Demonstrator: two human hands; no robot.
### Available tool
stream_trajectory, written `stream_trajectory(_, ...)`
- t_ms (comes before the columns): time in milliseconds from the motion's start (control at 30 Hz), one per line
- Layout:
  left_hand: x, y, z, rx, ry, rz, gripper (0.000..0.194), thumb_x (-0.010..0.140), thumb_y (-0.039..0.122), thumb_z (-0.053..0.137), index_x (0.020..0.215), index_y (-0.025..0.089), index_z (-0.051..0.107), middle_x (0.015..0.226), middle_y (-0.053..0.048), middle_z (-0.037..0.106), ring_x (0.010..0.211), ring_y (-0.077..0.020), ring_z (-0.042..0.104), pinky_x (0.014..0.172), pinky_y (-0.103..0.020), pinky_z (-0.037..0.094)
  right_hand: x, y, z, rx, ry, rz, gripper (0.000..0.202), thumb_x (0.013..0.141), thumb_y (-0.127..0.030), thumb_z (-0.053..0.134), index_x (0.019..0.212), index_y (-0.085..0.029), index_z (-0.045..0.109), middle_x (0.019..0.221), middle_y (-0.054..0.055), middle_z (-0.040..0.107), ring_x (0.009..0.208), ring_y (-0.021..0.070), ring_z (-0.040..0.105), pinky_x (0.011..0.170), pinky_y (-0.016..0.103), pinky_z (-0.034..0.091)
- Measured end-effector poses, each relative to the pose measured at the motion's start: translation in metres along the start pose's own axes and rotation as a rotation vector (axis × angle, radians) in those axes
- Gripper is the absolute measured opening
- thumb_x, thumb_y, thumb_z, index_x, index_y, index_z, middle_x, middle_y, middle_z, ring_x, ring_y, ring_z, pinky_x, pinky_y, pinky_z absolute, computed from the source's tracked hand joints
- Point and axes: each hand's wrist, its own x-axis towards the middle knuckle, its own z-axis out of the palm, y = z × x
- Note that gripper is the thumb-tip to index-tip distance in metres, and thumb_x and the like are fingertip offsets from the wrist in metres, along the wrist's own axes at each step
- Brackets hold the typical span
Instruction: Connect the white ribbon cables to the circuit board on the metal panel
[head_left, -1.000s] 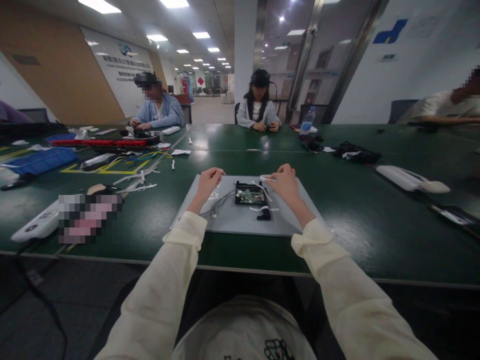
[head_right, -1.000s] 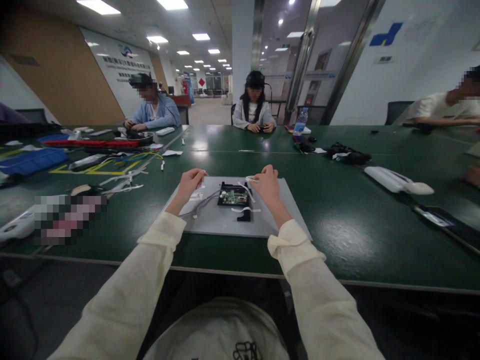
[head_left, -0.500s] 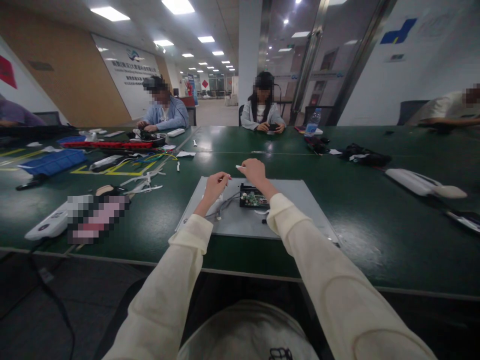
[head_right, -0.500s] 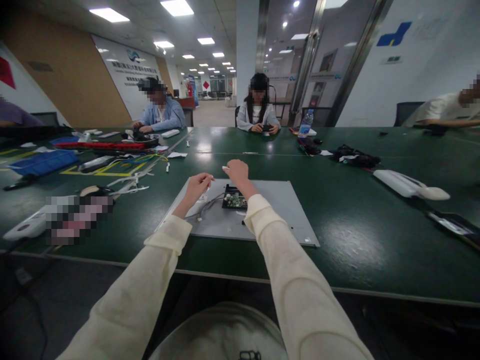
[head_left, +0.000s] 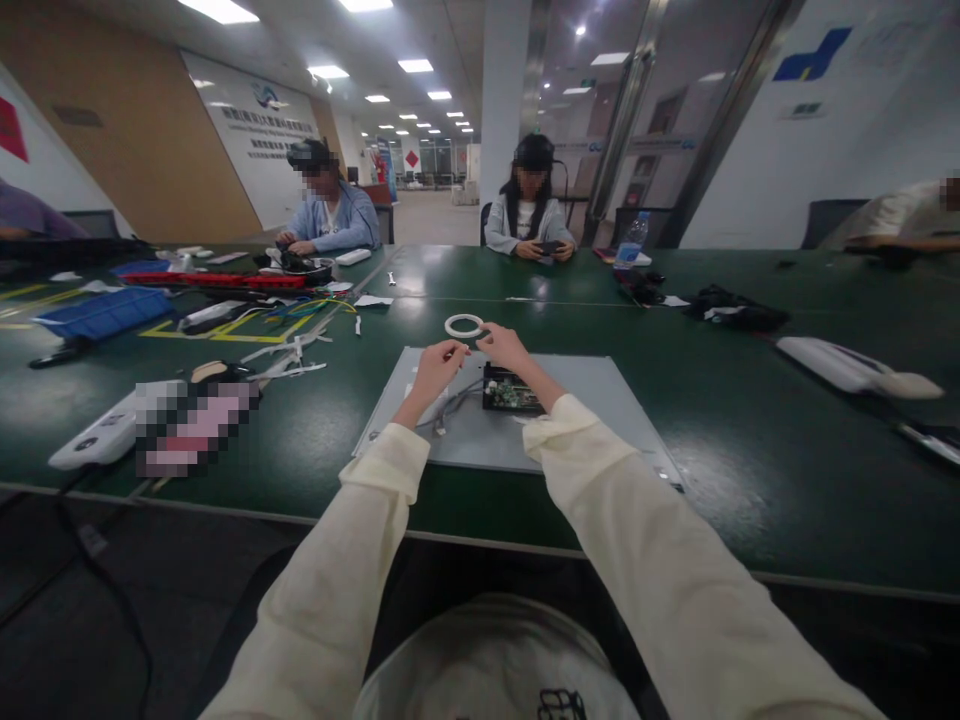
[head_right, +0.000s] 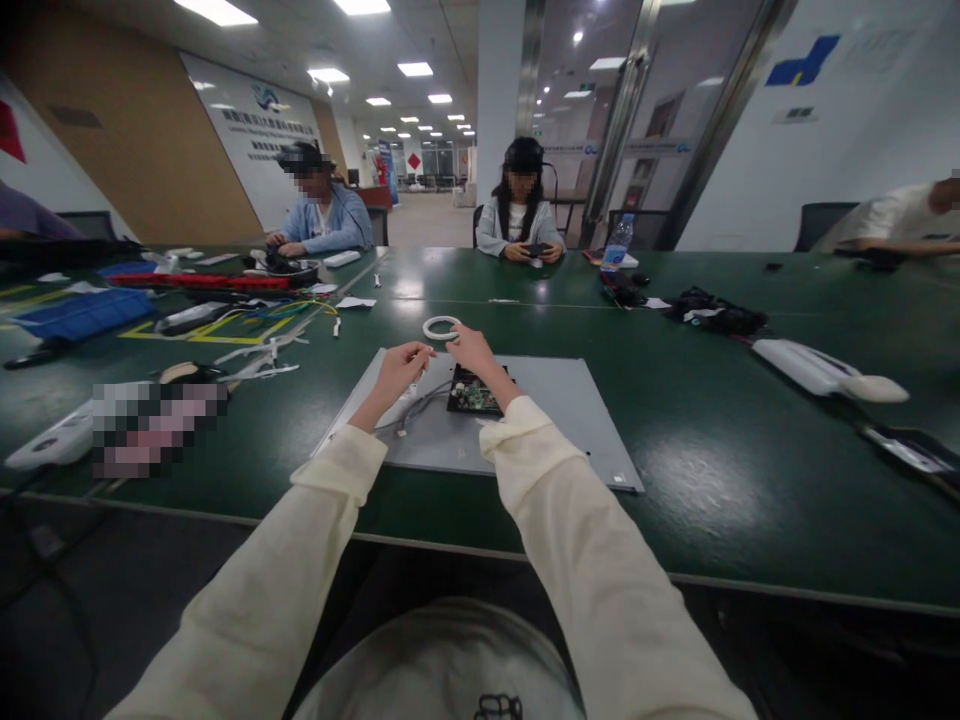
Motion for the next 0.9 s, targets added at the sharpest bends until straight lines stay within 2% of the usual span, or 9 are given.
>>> stream_trajectory(133, -0.003, 0.007, 0.002, -0.068, -0.070, 0.039, 0.027, 0.078, 0.038, 0.052, 0.069, 0.015, 0.062, 0.051, 0.003, 0.052, 0.041, -0.0071, 0.042, 0.044, -0.020, 0.033, -0.028, 0.001, -0.013, 0.314, 0.000, -0.088, 0.029, 0.086, -0.031, 0.049, 0.109, -0.018, 0.061, 0.099, 0.004, 0.066, 0.094, 0.0137, 0.061, 0.085, 0.025, 0.044)
stream_trajectory(267, -0.007, 0.012, 0.005, -0.127, -0.167, 0.064, 0.027, 0.077, 0.039, 0.054, 0.076, 0.015, 0.066, 0.055, 0.001, 0.057, 0.041, -0.0072, 0.045, 0.043, -0.019, 0.035, -0.065, 0.002, -0.015, 0.713, -0.006, -0.199, 0.033, 0.080, -0.037, 0.057, 0.105, -0.017, 0.064, 0.100, 0.007, 0.065, 0.095, 0.0166, 0.061, 0.088, 0.032, 0.045)
stream_trajectory(367, -0.010, 0.016, 0.008, -0.159, -0.252, 0.060, 0.028, 0.076, 0.037, 0.056, 0.083, 0.014, 0.069, 0.051, 0.001, 0.056, 0.041, -0.0076, 0.046, 0.042, -0.019, 0.036, -0.084, 0.003, -0.014, 0.803, 0.005, -0.220, 0.038, 0.077, -0.038, 0.060, 0.108, -0.017, 0.063, 0.099, 0.007, 0.065, 0.092, 0.0178, 0.062, 0.087, 0.034, 0.048)
stream_trajectory(533, -0.014, 0.019, 0.011, -0.241, -0.324, 0.017, 0.028, 0.074, 0.035, 0.060, 0.088, 0.013, 0.071, 0.050, 0.000, 0.059, 0.042, -0.0091, 0.050, 0.045, -0.020, 0.040, -0.096, -0.002, -0.012, 0.839, 0.133, -0.182, 0.038, 0.074, -0.037, 0.063, 0.105, -0.015, 0.064, 0.095, 0.007, 0.066, 0.088, 0.0184, 0.063, 0.084, 0.035, 0.050)
stream_trajectory(600, -0.013, 0.019, 0.011, -0.290, -0.307, 0.008, 0.029, 0.073, 0.034, 0.062, 0.091, 0.013, 0.071, 0.056, -0.001, 0.063, 0.047, -0.0102, 0.053, 0.049, -0.022, 0.043, -0.096, -0.007, -0.011, 0.911, 0.149, -0.171, 0.045, 0.071, -0.036, 0.065, 0.111, -0.016, 0.060, 0.096, 0.007, 0.066, 0.090, 0.0178, 0.062, 0.085, 0.034, 0.050)
stream_trajectory(700, -0.013, 0.019, 0.012, -0.349, -0.193, 0.025, 0.030, 0.072, 0.035, 0.063, 0.092, 0.014, 0.071, 0.073, -0.004, 0.070, 0.061, -0.0127, 0.059, 0.059, -0.024, 0.047, -0.094, -0.014, -0.007, 1.088, 0.155, -0.098, 0.055, 0.068, -0.036, 0.067, 0.119, -0.018, 0.054, 0.101, 0.006, 0.064, 0.092, 0.0164, 0.061, 0.083, 0.031, 0.050)
stream_trajectory(800, -0.013, 0.022, 0.015, -0.371, -0.080, 0.024, 0.029, 0.071, 0.036, 0.065, 0.090, 0.015, 0.071, 0.086, -0.006, 0.071, 0.077, -0.0168, 0.062, 0.071, -0.027, 0.049, -0.094, -0.020, -0.004, 1.263, 0.099, 0.025, 0.051, 0.066, -0.035, 0.067, 0.113, -0.020, 0.055, 0.103, 0.005, 0.063, 0.090, 0.0146, 0.061, 0.081, 0.029, 0.050)
stream_trajectory(900, -0.015, 0.027, 0.018, -0.374, -0.062, 0.010, 0.032, 0.071, 0.038, 0.065, 0.092, 0.015, 0.071, 0.096, -0.008, 0.070, 0.088, -0.0201, 0.062, 0.076, -0.029, 0.049, -0.096, -0.022, -0.004, 1.341, 0.059, 0.108, 0.045, 0.062, -0.031, 0.070, 0.104, -0.020, 0.058, 0.096, 0.003, 0.064, 0.084, 0.0134, 0.061, 0.077, 0.026, 0.050)
